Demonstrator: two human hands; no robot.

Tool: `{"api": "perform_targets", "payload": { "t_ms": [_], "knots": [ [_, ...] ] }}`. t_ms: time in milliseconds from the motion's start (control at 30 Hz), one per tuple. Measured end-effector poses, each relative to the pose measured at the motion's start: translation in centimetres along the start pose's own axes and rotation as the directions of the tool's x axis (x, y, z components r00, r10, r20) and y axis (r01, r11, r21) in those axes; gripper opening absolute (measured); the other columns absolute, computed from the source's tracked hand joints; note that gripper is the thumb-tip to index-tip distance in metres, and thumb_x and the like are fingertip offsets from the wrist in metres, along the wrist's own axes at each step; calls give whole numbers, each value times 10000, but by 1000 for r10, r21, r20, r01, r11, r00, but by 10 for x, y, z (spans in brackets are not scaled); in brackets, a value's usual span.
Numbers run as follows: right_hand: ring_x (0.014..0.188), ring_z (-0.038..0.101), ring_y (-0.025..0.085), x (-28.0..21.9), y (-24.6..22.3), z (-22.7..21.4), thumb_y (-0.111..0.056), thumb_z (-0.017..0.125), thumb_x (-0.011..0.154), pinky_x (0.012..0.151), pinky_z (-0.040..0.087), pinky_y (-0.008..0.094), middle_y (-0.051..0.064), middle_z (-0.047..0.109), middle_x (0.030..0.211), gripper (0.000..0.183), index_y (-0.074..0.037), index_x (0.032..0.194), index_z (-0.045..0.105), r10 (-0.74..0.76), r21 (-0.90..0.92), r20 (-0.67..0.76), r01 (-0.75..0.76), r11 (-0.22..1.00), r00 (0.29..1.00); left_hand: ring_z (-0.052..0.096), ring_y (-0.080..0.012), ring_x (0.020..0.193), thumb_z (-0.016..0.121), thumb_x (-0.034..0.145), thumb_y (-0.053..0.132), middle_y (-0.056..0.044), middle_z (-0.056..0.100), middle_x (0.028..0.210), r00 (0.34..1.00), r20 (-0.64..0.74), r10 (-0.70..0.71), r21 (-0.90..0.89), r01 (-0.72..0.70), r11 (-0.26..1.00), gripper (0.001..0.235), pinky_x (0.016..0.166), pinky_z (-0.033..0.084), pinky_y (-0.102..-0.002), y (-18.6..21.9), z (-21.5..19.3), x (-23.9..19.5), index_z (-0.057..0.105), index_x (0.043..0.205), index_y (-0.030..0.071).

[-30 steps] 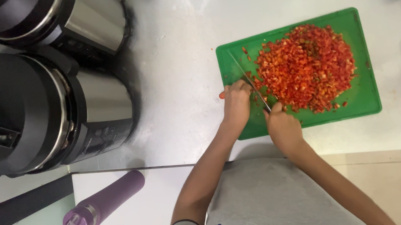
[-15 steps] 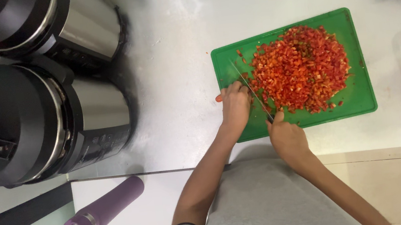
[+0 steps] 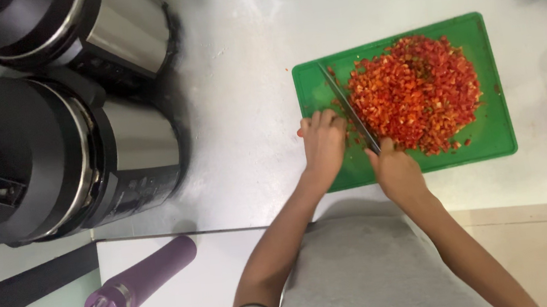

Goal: The person dices a red bell pepper on a green cutting board using a chef's knife. They first slice the pepper into strips and then dice the strips into small pieces, adding them to an existing pile of chopped peppers.

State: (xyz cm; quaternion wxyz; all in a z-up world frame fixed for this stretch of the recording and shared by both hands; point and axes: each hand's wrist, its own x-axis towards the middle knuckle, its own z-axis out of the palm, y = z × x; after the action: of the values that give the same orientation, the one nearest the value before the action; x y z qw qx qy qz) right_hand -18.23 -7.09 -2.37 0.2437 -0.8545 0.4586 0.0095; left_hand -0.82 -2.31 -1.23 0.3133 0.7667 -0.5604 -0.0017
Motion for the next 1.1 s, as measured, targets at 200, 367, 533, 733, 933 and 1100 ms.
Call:
{"api": "perform_targets", "payload": {
  "t_ms": [200, 367, 533, 733, 933, 1100],
  "knots": [
    [657, 673, 485, -21, 15, -15, -384, 510, 1055, 597, 543, 563, 273, 663, 680, 409, 23, 1038, 468, 21, -11, 29, -21, 1000, 999, 557, -271, 1001, 806, 771, 183, -73, 615, 1014, 999, 46, 4, -49, -1, 999, 201, 891, 381, -465, 28, 9, -12, 735, 913, 60],
    [616, 660, 473, -17, 14, -22, -383, 509, 1051, 567, 535, 557, 254, 656, 650, 410, 24, 1020, 469, -11, -7, 20, 11, 1000, 1000, 558, -262, 1024, 799, 801, 152, -59, 617, 1035, 998, 66, 0, 7, 0, 1000, 178, 907, 376, -452, 29, 14, -6, 736, 944, 66],
    [623, 680, 460, -22, 14, -24, -387, 501, 1049, 569, 553, 546, 246, 669, 658, 402, 12, 1014, 465, 19, -49, 95, -14, 999, 995, 556, -262, 1021, 782, 801, 161, -50, 624, 1025, 1000, 24, 16, -14, -16, 1000, 153, 914, 377, -447, 21, 11, -5, 730, 912, 70],
    [648, 694, 469, -22, 17, -21, -388, 509, 1038, 584, 559, 548, 249, 684, 683, 390, -4, 1001, 455, 42, -117, 144, -25, 993, 989, 557, -242, 986, 766, 814, 132, -24, 624, 974, 999, 29, 24, -23, -23, 999, 80, 901, 382, -424, 17, 9, -4, 735, 868, 82],
    [646, 700, 465, -11, 5, 3, -404, 518, 1049, 580, 576, 541, 256, 679, 666, 423, 11, 990, 458, 85, -106, 71, -77, 991, 994, 562, -234, 974, 753, 800, 105, -11, 621, 945, 998, 23, 61, -40, -60, 997, 54, 899, 383, -423, 14, 8, -1, 746, 852, 91],
    [632, 695, 460, -9, 9, 1, -399, 527, 1048, 549, 571, 532, 257, 670, 663, 425, 18, 993, 463, 35, -92, 27, -33, 995, 999, 556, -241, 969, 746, 802, 92, -15, 630, 954, 998, 24, 56, -74, -54, 996, 46, 891, 378, -423, 18, 5, -4, 752, 847, 86]
  ]
}}
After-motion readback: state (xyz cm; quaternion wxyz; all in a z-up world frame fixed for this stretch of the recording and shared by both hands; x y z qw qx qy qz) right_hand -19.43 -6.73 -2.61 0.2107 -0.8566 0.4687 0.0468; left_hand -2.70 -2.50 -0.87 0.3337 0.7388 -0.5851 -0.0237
